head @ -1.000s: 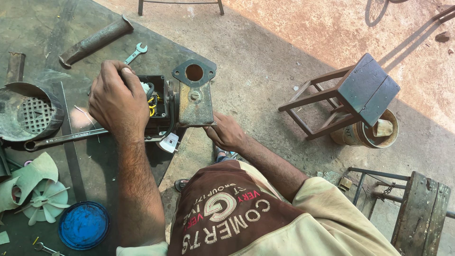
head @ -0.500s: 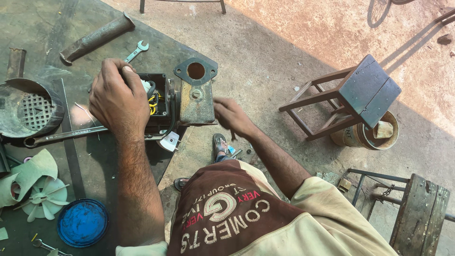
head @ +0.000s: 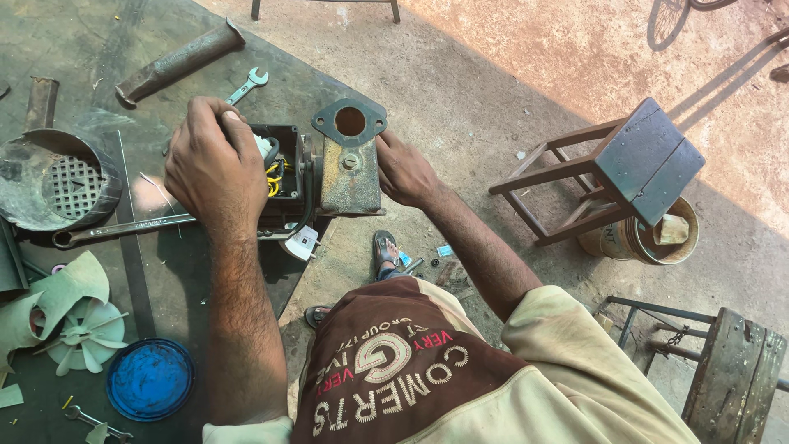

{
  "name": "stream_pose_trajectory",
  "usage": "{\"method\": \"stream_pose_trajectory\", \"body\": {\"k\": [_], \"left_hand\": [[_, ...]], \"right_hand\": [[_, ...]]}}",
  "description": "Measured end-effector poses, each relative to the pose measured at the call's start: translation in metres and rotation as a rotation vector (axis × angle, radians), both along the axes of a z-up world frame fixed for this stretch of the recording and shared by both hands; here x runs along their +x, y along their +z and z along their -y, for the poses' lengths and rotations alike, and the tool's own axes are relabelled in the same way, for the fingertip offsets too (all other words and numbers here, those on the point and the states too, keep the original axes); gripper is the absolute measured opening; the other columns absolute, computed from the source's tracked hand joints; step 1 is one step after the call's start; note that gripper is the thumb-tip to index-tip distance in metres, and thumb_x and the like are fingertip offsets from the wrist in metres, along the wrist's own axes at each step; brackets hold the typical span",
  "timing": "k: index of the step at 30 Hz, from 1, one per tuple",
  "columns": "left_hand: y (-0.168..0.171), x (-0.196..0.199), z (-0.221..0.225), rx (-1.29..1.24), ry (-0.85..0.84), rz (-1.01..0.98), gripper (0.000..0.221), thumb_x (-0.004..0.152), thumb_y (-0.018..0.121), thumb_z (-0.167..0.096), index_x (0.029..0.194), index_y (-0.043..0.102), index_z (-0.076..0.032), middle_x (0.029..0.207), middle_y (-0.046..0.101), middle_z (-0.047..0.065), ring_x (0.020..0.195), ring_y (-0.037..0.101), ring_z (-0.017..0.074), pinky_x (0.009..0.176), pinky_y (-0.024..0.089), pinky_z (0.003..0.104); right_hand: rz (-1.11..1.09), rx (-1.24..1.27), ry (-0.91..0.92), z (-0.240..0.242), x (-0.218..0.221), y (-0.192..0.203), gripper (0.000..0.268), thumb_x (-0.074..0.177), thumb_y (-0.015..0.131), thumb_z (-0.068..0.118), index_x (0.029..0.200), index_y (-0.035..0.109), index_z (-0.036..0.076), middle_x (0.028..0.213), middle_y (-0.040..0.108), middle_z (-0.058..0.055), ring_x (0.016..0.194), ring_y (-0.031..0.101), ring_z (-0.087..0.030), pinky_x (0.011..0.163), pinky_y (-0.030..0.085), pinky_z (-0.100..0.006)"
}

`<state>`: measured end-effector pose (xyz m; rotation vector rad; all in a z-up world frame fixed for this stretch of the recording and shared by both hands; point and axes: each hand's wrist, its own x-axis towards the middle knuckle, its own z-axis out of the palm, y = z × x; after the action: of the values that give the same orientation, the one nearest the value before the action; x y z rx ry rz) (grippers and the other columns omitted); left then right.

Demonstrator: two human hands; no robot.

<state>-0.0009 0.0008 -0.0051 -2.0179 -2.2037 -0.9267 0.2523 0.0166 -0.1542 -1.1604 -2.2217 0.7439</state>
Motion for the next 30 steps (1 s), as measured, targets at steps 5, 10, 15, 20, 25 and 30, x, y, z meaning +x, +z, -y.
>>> {"method": "stream_pose_trajectory", "body": {"k": [5,10,15,20,25,30], "left_hand": [[0.003,0.0,-0.001,-0.004,0.0,0.008,0.01,0.107,0.059,-0.017,0.107,0.061,-0.007,0.096,0.069,0.011,0.096,0.066,0.036,0.082,0.047,0.054],[0.004,0.002,-0.005,0.013,0.012,0.001,0.01,0.105,0.06,-0.018,0.105,0.061,-0.007,0.096,0.069,0.011,0.097,0.067,0.036,0.081,0.047,0.054],[0.002,0.0,-0.003,-0.035,0.023,0.028,0.011,0.106,0.059,-0.019,0.106,0.06,-0.007,0.095,0.069,0.012,0.096,0.068,0.0342,0.081,0.048,0.053],[0.002,-0.002,-0.005,-0.054,0.028,0.041,0.012,0.106,0.056,-0.019,0.105,0.06,-0.008,0.095,0.07,0.01,0.094,0.069,0.0307,0.079,0.048,0.051],[0.001,-0.003,-0.005,-0.057,0.022,0.019,0.013,0.106,0.055,-0.019,0.105,0.059,-0.007,0.093,0.069,0.01,0.094,0.069,0.0305,0.079,0.048,0.051],[0.001,-0.003,-0.003,-0.006,-0.002,0.04,0.012,0.105,0.056,-0.018,0.103,0.059,-0.007,0.093,0.069,0.011,0.092,0.069,0.0324,0.077,0.048,0.052]], "right_hand": [[-0.043,0.078,0.076,-0.013,0.005,-0.021,0.035,0.115,0.034,0.029,0.128,0.054,0.003,0.114,0.059,-0.019,0.095,0.068,-0.027,0.082,0.06,-0.044],[-0.272,-0.442,-0.039,-0.027,-0.001,-0.037,0.053,0.119,0.037,0.035,0.091,0.068,0.002,0.071,0.06,-0.007,0.063,0.06,-0.018,0.06,0.054,-0.037],[-0.693,-0.816,-0.066,-0.019,-0.004,-0.035,0.047,0.117,0.041,0.036,0.102,0.069,0.0,0.069,0.053,-0.003,0.054,0.043,-0.014,0.048,0.037,-0.036],[-0.424,-0.014,0.035,-0.014,-0.008,-0.022,0.044,0.119,0.036,0.032,0.109,0.065,0.001,0.085,0.066,-0.009,0.076,0.065,-0.019,0.071,0.057,-0.035],[-0.362,-0.173,0.048,-0.012,-0.009,-0.02,0.041,0.113,0.038,0.031,0.104,0.066,0.002,0.082,0.07,-0.01,0.074,0.071,-0.014,0.074,0.061,-0.031],[-0.857,-0.903,-0.359,-0.016,-0.011,-0.003,0.034,0.112,0.051,0.033,0.097,0.066,0.007,0.081,0.06,-0.003,0.063,0.056,-0.011,0.062,0.053,-0.028]]}}
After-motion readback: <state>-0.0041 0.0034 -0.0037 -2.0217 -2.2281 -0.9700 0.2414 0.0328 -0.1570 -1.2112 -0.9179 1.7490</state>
